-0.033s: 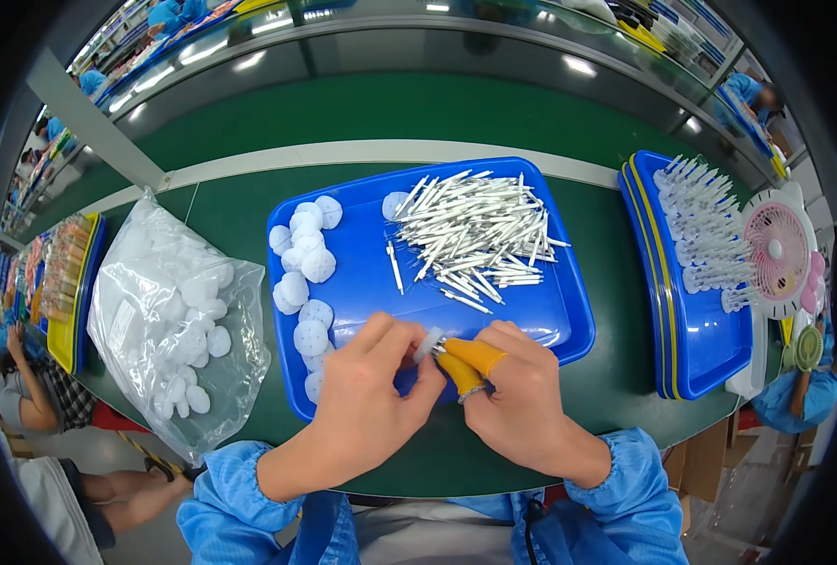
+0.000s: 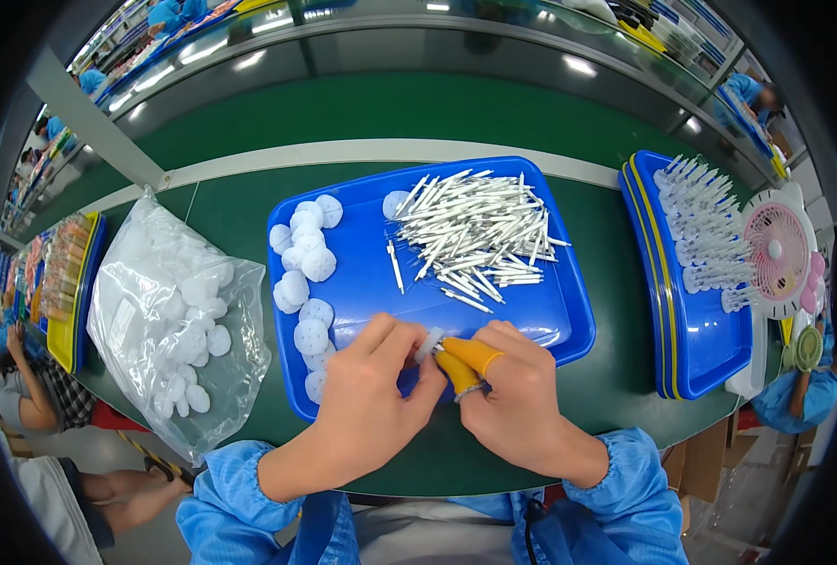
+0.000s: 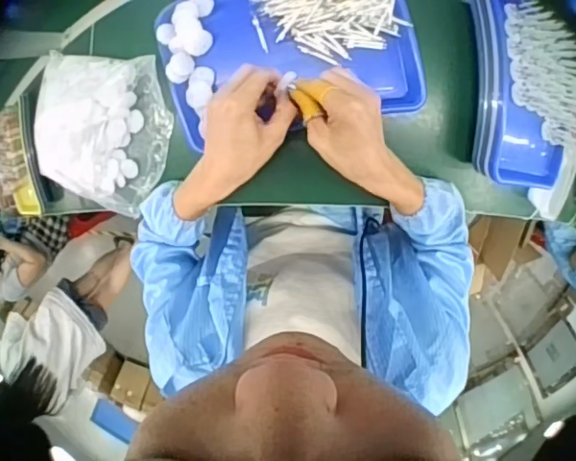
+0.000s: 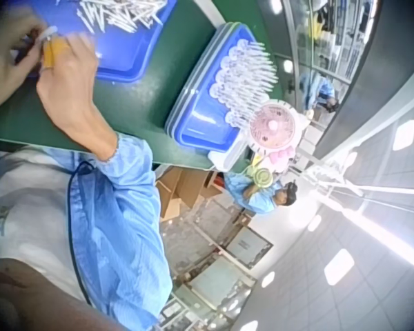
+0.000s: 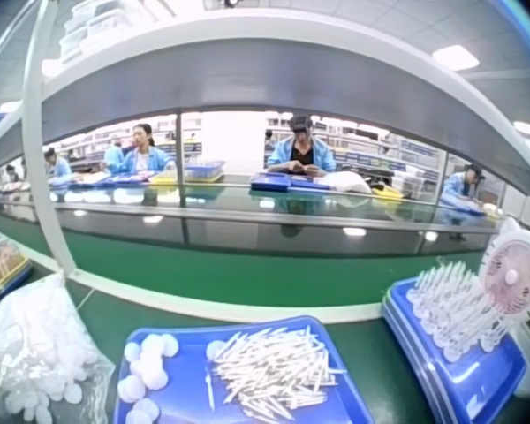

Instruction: The person repeatedly picks up a white circular foam piece and a thin white stick, inserts the stick into the foam, and places the assembled unit into a blue tray. This process is repeated continuously throughout the clip.

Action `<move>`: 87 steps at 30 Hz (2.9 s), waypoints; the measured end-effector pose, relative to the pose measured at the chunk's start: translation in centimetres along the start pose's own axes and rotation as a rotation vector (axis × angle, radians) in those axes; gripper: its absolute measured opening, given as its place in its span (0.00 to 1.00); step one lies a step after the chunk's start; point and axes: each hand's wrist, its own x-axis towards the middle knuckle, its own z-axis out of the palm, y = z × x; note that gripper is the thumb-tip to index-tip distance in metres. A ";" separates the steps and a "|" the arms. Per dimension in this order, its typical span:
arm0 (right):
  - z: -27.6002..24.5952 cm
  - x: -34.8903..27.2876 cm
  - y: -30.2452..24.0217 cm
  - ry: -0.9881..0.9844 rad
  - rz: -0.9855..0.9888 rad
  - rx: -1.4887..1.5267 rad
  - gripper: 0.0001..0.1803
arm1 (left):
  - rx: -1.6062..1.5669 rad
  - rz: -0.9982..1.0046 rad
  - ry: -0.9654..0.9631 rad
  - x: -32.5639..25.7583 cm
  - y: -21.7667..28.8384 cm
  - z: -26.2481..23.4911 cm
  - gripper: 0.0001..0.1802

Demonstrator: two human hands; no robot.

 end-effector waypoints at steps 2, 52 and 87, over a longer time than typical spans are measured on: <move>0.4 0.2 -0.2 -0.045 0.064 -0.007 0.11 | -0.002 0.030 0.019 -0.2 -0.6 0.3 0.11; -3.4 1.3 0.5 -0.300 0.025 -0.107 0.24 | -0.177 -0.171 -0.043 1.0 -0.1 -0.8 0.08; -3.0 0.1 -0.8 0.045 -0.082 -0.009 0.24 | -0.542 -0.049 -0.001 0.5 -0.1 -0.8 0.26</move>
